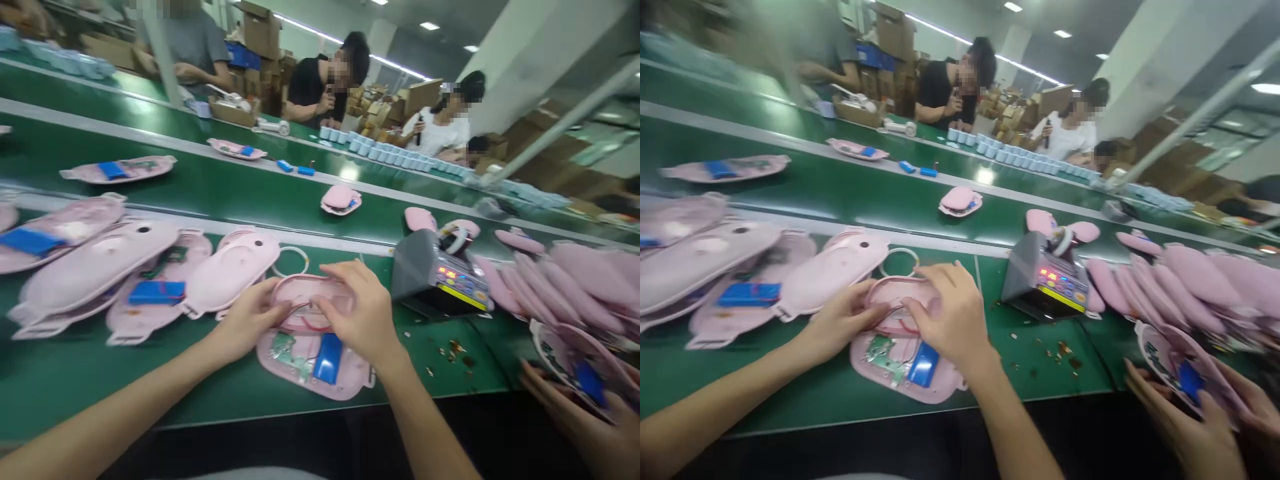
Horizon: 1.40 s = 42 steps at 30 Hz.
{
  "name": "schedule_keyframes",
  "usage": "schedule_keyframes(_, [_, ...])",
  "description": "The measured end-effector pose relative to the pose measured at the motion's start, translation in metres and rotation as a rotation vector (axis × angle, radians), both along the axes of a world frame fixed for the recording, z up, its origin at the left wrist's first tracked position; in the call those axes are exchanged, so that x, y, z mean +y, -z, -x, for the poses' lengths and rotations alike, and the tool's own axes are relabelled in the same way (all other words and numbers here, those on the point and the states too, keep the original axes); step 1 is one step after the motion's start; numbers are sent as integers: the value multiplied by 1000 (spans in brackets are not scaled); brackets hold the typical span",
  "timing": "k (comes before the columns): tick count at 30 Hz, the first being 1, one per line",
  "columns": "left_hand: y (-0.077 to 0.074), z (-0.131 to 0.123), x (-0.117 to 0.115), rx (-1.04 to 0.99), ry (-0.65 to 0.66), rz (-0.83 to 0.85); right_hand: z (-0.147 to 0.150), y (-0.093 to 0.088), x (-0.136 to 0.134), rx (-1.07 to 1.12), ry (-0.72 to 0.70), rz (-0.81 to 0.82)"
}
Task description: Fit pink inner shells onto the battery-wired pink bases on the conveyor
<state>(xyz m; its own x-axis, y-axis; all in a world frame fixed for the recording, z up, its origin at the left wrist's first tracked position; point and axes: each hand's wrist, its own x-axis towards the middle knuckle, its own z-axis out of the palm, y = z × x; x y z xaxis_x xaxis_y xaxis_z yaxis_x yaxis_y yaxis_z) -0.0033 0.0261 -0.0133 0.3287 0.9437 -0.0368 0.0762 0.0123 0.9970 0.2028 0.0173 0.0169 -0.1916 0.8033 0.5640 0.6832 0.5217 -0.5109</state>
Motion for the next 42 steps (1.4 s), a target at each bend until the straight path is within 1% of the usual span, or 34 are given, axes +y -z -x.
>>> schedule_keyframes(2, [1, 2, 2, 115, -39, -28, -29, 13, -25, 399, 268, -75])
schedule_keyframes(3, [3, 4, 3, 175, -52, -46, -44, 21, -37, 629, 419, -62])
schedule_keyframes(4, [5, 5, 4, 222, -56, -65, -60, 29, -45, 839, 542, -2])
schedule_keyframes(5, [7, 6, 5, 254, -59, -84, -75, 36, -50, 1007, 627, 93])
schedule_keyframes(6, [8, 7, 6, 275, -59, -100, -89, 42, -51, 1125, 669, 205])
schedule_keyframes(7, [9, 7, 6, 289, -61, -116, -101, 45, -48, 1194, 675, 306])
schedule_keyframes(8, [10, 7, 7, 299, -66, -131, -112, 46, -43, 1226, 660, 380])
schedule_keyframes(9, [10, 7, 7, 306, -72, -142, -120, 47, -36, 1238, 633, 419])
schedule_keyframes(10, [9, 6, 7, 316, -79, -145, -126, 46, -30, 1241, 609, 429])
schedule_keyframes(12, [6, 5, 6, 331, -95, -150, -131, 43, -25, 1248, 598, 392])
schedule_keyframes(14, [2, 3, 4, 325, -106, -158, -128, 39, -31, 1263, 653, 324])
schedule_keyframes(16, [0, 2, 2, 277, -94, -158, -117, 33, -45, 1208, 693, 225])
schedule_keyframes(17, [-1, 2, 1, 242, -81, -148, -109, 27, -51, 1117, 675, 154])
schedule_keyframes(18, [0, 3, 2, 204, -66, -130, -98, 19, -54, 974, 596, 105])
schedule_keyframes(19, [0, 3, 2, 164, -49, -112, -85, 10, -55, 778, 473, 63])
schedule_keyframes(20, [2, 3, 2, 119, -28, -93, -70, 0, -51, 544, 315, 47])
schedule_keyframes(22, [5, 3, 3, 18, 13, -59, -35, -20, -35, 77, -17, 86])
schedule_keyframes(23, [6, 3, 2, -32, 31, -45, -18, -27, -23, -105, -138, 110])
schedule_keyframes(24, [8, 3, 2, -77, 41, -34, -3, -31, -10, -255, -229, 130])
schedule_keyframes(26, [10, 3, 1, -127, 48, -20, 20, -31, 13, -478, -322, 154])
schedule_keyframes(28, [11, 3, 1, -128, 47, -21, 32, -23, 29, -626, -358, 143])
schedule_keyframes(31, [9, 4, 1, -87, 18, -40, 37, -10, 38, -700, -351, 45])
schedule_keyframes(34, [7, 7, 1, -23, 2, -58, 38, -4, 37, -636, -245, -27])
schedule_keyframes(36, [6, 9, 1, 5, 29, -55, 36, -6, 35, -591, -228, 13])
schedule_keyframes(40, [7, 9, -1, -6, 26, -36, 28, -21, 32, -531, -347, 203])
schedule_keyframes(42, [8, 9, 0, -19, 18, -41, 24, -26, 31, -510, -359, 235])
